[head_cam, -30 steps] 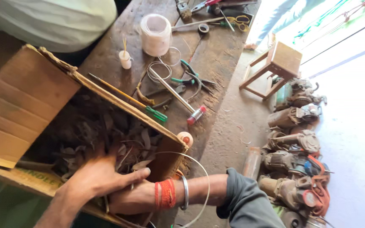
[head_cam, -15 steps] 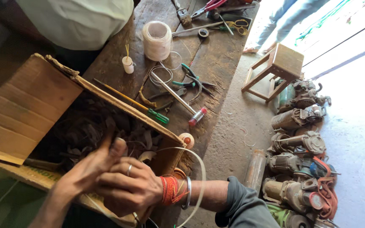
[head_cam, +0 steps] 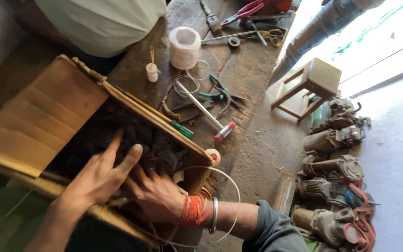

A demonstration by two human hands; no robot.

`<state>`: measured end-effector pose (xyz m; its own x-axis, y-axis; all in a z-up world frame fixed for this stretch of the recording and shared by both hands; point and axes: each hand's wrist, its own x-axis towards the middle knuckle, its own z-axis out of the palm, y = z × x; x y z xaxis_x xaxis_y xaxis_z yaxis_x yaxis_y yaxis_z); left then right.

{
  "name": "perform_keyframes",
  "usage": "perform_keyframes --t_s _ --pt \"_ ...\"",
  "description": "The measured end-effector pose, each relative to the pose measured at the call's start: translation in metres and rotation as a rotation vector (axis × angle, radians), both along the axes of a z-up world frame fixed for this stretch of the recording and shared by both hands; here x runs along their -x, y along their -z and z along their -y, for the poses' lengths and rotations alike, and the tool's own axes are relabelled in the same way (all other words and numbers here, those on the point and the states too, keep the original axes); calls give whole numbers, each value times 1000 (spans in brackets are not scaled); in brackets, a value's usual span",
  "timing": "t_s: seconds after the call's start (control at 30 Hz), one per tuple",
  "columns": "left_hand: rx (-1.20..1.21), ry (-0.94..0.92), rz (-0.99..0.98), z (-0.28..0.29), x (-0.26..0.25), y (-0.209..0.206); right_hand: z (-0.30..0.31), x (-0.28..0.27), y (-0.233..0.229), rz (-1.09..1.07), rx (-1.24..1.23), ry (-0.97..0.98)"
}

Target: The person repairs an electric motor stator by stripping insulation from wires, twisting them together, and wrapping them with white tape. The person uses pliers to cut tape and handles multiple colored wires during the process.

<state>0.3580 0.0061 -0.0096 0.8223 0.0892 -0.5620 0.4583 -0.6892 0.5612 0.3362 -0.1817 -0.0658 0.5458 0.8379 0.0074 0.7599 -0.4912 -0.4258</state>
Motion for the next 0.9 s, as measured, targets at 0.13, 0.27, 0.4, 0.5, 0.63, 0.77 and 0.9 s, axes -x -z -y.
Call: perform_keyframes --t_s 0.13,0.27,0.4,0.5,0.63,0.77,0.9 --pt "-513 68 187 -9 1 -24 -2 1 14 66 -56 16" --pt "-1094 137 532 -49 10 -46 -3 1 17 96 -51 0" --pt "-1169 -41 449 -66 2 -50 -1 2 9 285 -123 43" --pt "-959 -14 289 -69 -2 -50 -1 -3 6 44 66 -45" --pt "-561 -55 364 -100 5 -63 -2 -2 8 36 91 -46" --pt "-288 -109 389 -136 16 -94 1 1 -1 131 95 -30" --pt "-172 -31 663 -160 12 -114 3 0 -18 70 74 4"
